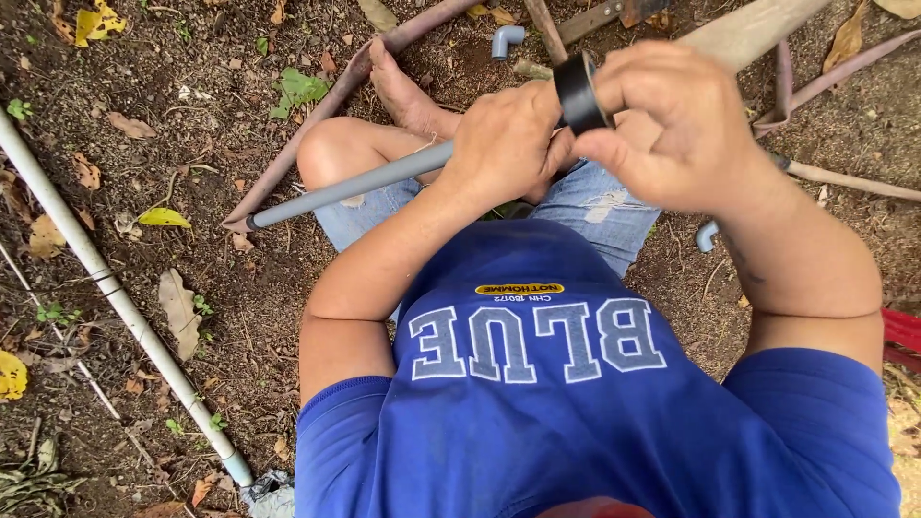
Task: The person wraps electrical tape around a PVC pipe by hand, pulling the tape from a rubber gasket and continuously wrapping it around the pipe, then scrapes the pipe with a knife.
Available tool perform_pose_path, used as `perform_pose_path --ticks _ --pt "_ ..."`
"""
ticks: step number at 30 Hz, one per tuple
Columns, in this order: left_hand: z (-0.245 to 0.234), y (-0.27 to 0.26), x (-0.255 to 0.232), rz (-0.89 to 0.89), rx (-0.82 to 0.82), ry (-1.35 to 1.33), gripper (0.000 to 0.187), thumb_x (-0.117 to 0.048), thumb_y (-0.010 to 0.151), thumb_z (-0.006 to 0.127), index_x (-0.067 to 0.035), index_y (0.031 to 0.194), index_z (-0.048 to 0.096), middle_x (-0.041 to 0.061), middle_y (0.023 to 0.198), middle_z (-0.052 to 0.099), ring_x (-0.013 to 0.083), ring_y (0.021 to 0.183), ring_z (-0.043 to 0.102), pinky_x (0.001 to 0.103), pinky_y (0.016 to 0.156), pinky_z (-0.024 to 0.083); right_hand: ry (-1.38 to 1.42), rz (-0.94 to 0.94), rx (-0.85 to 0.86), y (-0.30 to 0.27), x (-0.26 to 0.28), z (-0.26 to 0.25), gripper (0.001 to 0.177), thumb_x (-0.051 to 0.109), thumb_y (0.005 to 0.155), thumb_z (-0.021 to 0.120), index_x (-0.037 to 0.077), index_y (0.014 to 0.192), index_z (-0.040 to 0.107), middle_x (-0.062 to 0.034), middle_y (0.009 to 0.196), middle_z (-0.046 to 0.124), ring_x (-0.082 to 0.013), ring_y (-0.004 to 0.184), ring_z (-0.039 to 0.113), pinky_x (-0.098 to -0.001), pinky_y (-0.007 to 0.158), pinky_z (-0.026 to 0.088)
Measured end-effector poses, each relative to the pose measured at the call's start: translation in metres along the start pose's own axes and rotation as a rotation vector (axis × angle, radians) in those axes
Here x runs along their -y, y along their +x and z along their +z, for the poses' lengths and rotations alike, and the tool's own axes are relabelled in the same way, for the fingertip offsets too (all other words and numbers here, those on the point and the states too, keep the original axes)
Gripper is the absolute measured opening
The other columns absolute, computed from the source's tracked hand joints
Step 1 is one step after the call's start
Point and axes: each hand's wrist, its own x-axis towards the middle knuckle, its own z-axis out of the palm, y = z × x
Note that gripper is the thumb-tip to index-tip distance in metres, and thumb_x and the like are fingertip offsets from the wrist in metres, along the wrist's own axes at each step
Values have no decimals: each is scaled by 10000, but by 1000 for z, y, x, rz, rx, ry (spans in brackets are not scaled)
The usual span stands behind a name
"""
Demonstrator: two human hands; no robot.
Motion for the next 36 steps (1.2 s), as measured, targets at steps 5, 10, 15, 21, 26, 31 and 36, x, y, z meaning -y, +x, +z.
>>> perform_pose_path --ticks 5,10,15,21,26,31,36 --pt "-15 1 0 13 -21 59 426 -280 963 712 -120 1322 550 62 963 742 300 845 756 429 720 586 24 -170 -127 -19 22 24 258 164 928 794 -55 835 693 -201 850 752 -352 864 718 -538 1052 570" --pt "-20 1 0 44 15 63 504 -382 1003 725 -83 1352 519 68 973 734 291 821 754 409 699 585 12 -188 -233 -52 18 46 226 145 812 818 -28 816 674 -190 828 688 -338 849 659 -532 1021 570" --pt "-14 -5 5 71 24 104 632 -369 1025 814 -169 1515 468 27 955 696 220 804 722 366 692 578 24 -173 -209 -63 19 46 180 98 779 814 -11 808 673 -159 813 680 -325 828 656 -517 997 570" --pt "-17 -2 4 59 30 74 593 -364 1010 808 -173 1475 493 28 944 700 216 802 727 368 695 584 62 -167 -234 -69 13 50 161 102 772 780 0 788 656 -156 825 677 -308 823 646 -491 954 586" --pt "-23 3 1 30 32 54 567 -253 917 859 -186 1380 537 28 890 700 231 738 716 384 659 579 64 -140 -320 -79 -3 59 177 109 769 765 -2 778 627 -160 808 668 -324 836 640 -469 919 579" --pt "-41 7 -6 28 24 -160 578 -197 771 727 -116 1326 588 77 884 756 270 729 720 379 673 567 178 -174 -403 -78 -23 66 294 88 801 817 23 702 548 -126 727 604 -288 750 589 -449 764 577" --pt "-48 12 -13 -13 49 -192 321 -312 1032 621 -100 1272 640 70 817 733 245 672 705 365 638 526 165 -210 -441 -76 -40 74 298 87 806 823 27 695 554 -131 742 624 -300 763 610 -443 777 572"
